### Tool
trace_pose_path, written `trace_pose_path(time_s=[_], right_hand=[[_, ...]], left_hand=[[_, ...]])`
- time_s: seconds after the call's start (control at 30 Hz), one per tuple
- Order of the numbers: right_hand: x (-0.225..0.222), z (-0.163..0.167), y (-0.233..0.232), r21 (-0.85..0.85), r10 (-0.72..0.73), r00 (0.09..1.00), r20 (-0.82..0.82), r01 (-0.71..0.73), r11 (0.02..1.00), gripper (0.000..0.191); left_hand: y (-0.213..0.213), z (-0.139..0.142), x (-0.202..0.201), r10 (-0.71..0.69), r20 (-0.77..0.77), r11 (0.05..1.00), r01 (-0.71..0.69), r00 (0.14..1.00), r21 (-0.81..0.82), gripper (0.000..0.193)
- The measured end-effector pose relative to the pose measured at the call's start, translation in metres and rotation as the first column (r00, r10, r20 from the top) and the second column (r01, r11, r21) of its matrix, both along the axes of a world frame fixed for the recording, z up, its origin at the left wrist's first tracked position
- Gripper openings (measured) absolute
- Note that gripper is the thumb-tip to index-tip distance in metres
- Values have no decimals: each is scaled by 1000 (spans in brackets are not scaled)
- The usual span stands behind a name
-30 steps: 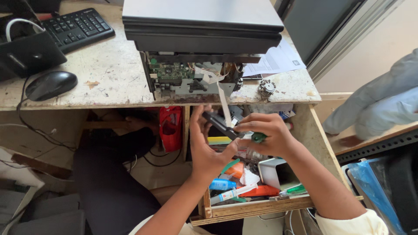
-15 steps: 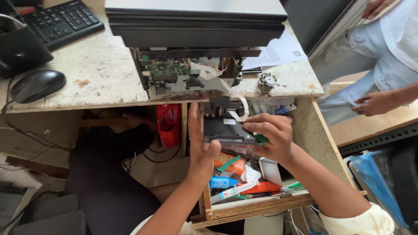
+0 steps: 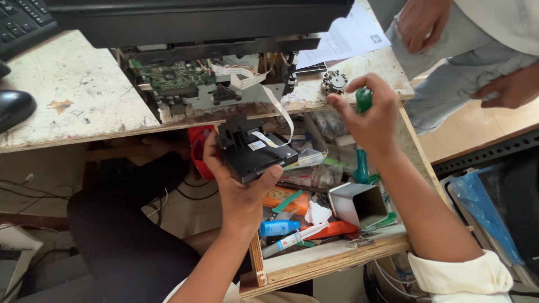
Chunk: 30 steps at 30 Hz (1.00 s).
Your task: The person repairs a printer at a cluttered workbench, using a green-handled screwdriver to remove screws from a black plastic component detached from the printer. They hold the component with one hand while driving the screwdriver with the other, repositioning the part repeatedly to reach different screws.
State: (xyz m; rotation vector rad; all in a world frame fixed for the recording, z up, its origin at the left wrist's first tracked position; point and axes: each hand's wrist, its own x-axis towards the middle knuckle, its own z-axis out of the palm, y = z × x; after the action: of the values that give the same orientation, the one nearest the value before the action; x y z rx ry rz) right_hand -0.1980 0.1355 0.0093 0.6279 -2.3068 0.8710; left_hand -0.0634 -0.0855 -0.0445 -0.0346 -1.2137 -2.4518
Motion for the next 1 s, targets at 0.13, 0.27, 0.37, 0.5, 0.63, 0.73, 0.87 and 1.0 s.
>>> trace_pose_path(time_s=[0.13, 0.27, 0.37, 0.5, 0.63, 0.73, 0.87, 1.0], right_hand=[[-24, -14, 13, 97, -86, 992, -90, 94, 991, 45], [-33, -25, 12, 112, -135, 990, -45, 139, 984, 47], [-35, -27, 7, 149, -154, 985, -79, 165, 975, 46], [-33, -27, 1, 182, -166, 985, -37, 170, 969, 37], [-35, -28, 3, 153, -63, 998, -30, 67, 986, 23], [-38, -26, 5, 117, 22, 1000, -5, -21, 993, 26], [-35, -21, 8, 115, 37, 999, 11, -38, 993, 29], [-35, -19, 4, 134, -21, 1000, 19, 19, 991, 34]], left_hand=[[2, 5, 1, -29, 8, 998, 29, 1000, -50, 111], [3, 8, 0, -45, 21, 996, 46, 999, -78, 110], [3, 10, 1, -80, 52, 995, 82, 995, -52, 109], [4, 11, 0, -109, 64, 991, 113, 992, -72, 106], [4, 10, -2, -94, 62, 990, 100, 994, -101, 105], [5, 9, -2, -101, 70, 991, 107, 992, -84, 105], [4, 8, -3, -109, 48, 991, 112, 993, -69, 105], [4, 7, -4, -95, 6, 990, 95, 995, -108, 104]])
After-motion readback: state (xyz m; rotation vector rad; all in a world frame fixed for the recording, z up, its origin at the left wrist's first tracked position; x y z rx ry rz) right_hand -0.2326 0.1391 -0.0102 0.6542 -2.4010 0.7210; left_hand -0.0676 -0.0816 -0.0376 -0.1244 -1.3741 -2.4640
